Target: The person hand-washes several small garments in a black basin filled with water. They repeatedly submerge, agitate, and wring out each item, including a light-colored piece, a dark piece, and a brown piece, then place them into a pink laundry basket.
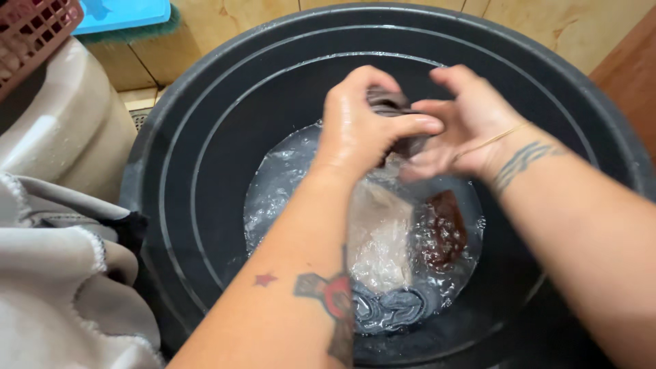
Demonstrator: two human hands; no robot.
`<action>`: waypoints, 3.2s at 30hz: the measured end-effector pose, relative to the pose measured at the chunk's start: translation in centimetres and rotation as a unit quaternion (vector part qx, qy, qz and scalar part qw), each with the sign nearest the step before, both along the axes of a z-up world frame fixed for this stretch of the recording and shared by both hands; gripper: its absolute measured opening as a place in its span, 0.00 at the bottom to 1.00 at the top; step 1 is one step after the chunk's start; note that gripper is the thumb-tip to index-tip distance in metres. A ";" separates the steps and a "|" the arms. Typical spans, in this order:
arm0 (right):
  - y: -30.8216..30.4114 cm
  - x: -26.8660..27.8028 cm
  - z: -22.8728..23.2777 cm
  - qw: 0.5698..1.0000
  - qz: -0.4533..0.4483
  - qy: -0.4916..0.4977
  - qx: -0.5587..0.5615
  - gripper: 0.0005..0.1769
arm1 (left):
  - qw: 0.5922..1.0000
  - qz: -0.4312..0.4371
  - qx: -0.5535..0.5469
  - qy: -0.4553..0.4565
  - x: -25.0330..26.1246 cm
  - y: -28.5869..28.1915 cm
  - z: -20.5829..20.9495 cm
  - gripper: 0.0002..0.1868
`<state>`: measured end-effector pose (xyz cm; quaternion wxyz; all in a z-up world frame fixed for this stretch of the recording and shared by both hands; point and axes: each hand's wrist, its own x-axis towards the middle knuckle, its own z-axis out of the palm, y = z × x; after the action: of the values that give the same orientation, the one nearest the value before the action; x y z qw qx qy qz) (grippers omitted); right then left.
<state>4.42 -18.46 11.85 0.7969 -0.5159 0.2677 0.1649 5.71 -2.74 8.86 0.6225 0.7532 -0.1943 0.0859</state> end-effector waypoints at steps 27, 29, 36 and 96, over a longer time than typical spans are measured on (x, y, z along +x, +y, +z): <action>6.6 -0.3 -0.2 0.847 -0.129 -0.443 -0.264 0.20 | 0.863 0.163 -0.429 0.210 0.3 -1.7 5.6 0.21; 6.5 -0.8 -0.4 0.787 -0.108 -0.471 -0.384 0.22 | 0.790 0.130 -0.516 0.304 0.2 -1.1 5.7 0.15; 6.3 -3.3 -0.1 0.751 -0.066 -0.456 -0.472 0.22 | 0.664 0.072 -0.593 0.451 -0.7 -0.3 4.5 0.04; 0.6 -3.5 -6.1 0.966 -0.167 0.197 0.017 0.19 | 0.660 0.110 -0.430 0.606 -2.2 4.4 -2.1 0.39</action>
<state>0.89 -17.90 5.76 0.7533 -0.4076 0.4988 0.1327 3.51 1.62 6.72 0.8432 0.3027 0.3688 -0.2479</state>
